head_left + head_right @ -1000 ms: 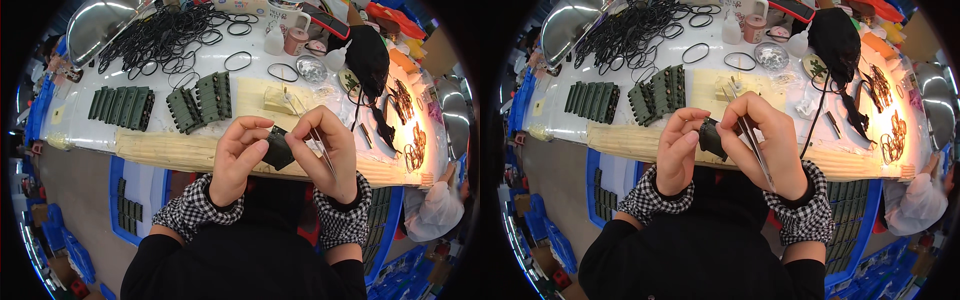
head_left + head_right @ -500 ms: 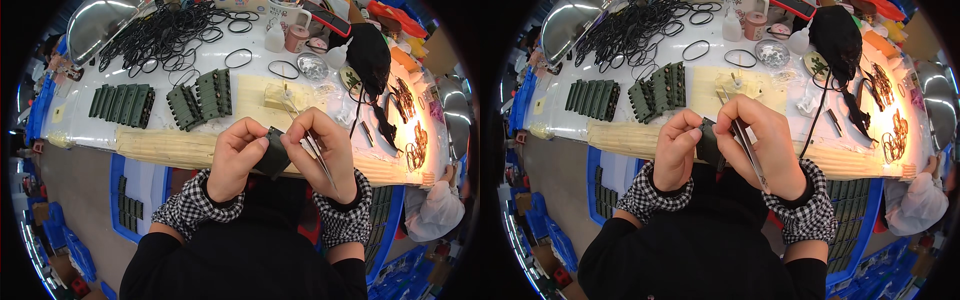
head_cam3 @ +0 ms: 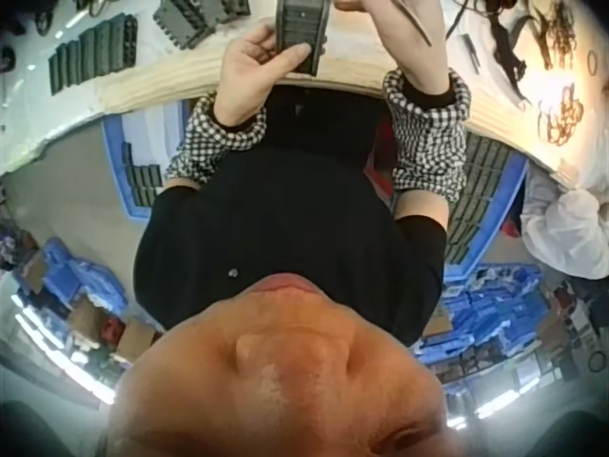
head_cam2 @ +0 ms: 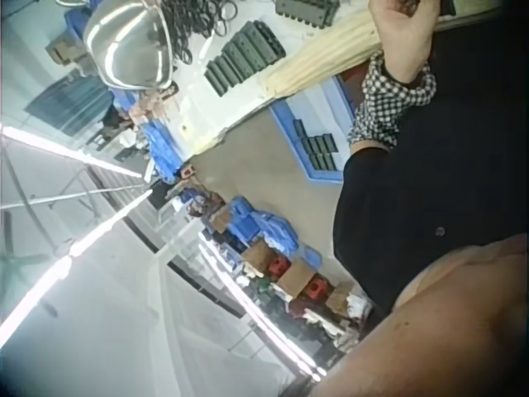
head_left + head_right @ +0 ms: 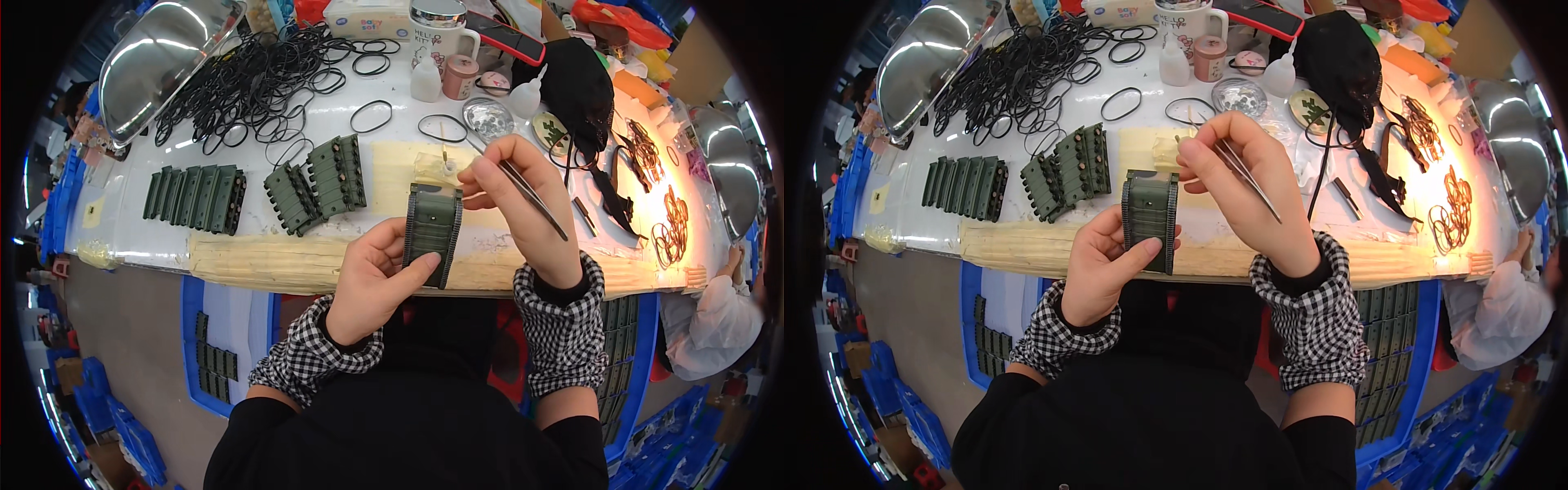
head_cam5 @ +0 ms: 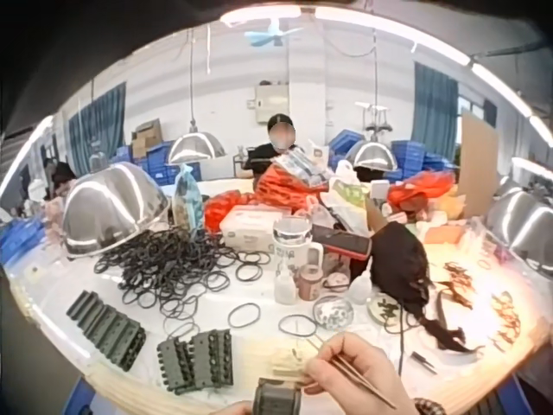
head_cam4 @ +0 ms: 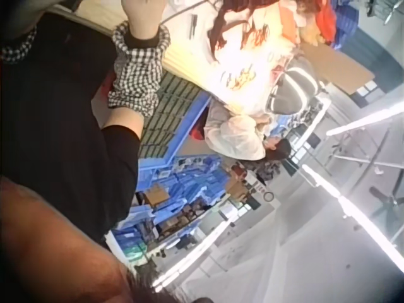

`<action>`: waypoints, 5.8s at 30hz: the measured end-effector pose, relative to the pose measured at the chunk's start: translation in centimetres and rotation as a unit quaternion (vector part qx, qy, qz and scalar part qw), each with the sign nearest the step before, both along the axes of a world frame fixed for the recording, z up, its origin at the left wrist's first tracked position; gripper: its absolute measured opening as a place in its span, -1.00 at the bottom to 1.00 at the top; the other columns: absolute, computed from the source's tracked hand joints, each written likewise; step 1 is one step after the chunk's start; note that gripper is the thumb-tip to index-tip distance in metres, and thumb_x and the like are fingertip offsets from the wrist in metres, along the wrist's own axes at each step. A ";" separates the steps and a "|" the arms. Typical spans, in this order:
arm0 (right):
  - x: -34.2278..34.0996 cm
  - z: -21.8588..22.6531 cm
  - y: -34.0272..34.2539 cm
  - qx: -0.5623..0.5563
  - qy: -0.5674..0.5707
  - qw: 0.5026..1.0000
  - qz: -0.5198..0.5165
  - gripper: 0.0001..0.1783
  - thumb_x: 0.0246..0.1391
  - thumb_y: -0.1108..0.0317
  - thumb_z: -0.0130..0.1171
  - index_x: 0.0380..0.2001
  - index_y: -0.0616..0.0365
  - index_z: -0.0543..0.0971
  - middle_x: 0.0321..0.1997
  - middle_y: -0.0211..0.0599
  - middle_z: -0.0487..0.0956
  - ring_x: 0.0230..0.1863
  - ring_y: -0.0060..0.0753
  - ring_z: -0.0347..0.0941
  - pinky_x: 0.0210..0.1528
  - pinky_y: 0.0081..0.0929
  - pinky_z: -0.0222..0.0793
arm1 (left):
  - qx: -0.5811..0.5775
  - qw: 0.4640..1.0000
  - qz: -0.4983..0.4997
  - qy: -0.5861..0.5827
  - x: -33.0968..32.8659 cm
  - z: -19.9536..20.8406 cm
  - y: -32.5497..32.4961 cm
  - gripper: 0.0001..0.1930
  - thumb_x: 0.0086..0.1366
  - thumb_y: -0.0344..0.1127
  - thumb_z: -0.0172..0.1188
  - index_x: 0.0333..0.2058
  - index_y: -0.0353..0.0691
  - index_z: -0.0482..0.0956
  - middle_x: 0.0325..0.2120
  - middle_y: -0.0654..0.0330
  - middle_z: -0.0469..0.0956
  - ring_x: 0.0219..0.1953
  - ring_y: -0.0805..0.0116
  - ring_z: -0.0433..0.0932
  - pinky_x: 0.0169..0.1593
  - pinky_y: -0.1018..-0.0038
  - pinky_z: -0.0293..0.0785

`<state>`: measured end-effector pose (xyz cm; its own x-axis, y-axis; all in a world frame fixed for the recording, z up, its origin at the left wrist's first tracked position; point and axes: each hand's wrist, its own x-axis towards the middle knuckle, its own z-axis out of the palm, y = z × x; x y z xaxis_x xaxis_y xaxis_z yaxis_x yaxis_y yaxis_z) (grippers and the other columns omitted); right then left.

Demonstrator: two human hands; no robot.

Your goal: Assembling small plastic components into a housing using tweezers.

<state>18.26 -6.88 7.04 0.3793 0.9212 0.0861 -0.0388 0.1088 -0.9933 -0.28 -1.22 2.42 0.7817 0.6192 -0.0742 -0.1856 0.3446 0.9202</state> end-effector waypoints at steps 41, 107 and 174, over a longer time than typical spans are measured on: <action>-6.4 -0.5 -1.7 0.272 -0.371 0.869 -0.182 -0.69 -0.22 0.59 0.40 -0.52 0.17 0.41 -0.49 -0.19 0.54 -0.43 -0.27 0.55 -0.43 -0.51 0.42 | 0.534 0.842 0.058 -0.042 -1.2 5.0 4.9 -0.82 -0.01 -0.60 0.25 -0.38 -0.24 0.57 -0.44 0.24 0.58 -0.32 0.31 0.56 0.19 0.18 0.30; -2.7 -1.2 -0.8 0.207 -0.542 0.814 -0.017 -0.66 -0.07 0.25 0.36 -0.54 0.08 0.35 -0.29 -0.06 0.60 -0.43 -0.15 0.53 -0.45 -0.38 0.42 | 0.307 0.798 0.421 0.305 -24.1 3.5 19.9 -0.46 0.11 -0.34 0.30 0.05 -0.46 0.40 -0.25 0.14 0.55 -0.27 0.46 0.51 -0.20 0.55 0.46; 11.7 -5.0 -19.1 0.030 -0.358 0.844 -0.399 -0.40 0.33 -0.10 -0.30 -0.25 0.30 0.44 -0.22 -0.12 0.53 -0.27 -0.38 0.43 -0.10 -0.44 0.36 | 0.522 0.750 0.355 0.197 -1.9 1.3 8.1 -0.52 0.34 -0.36 0.09 0.20 -0.28 0.25 -0.21 0.05 0.52 -0.39 0.54 0.49 -0.35 0.64 0.41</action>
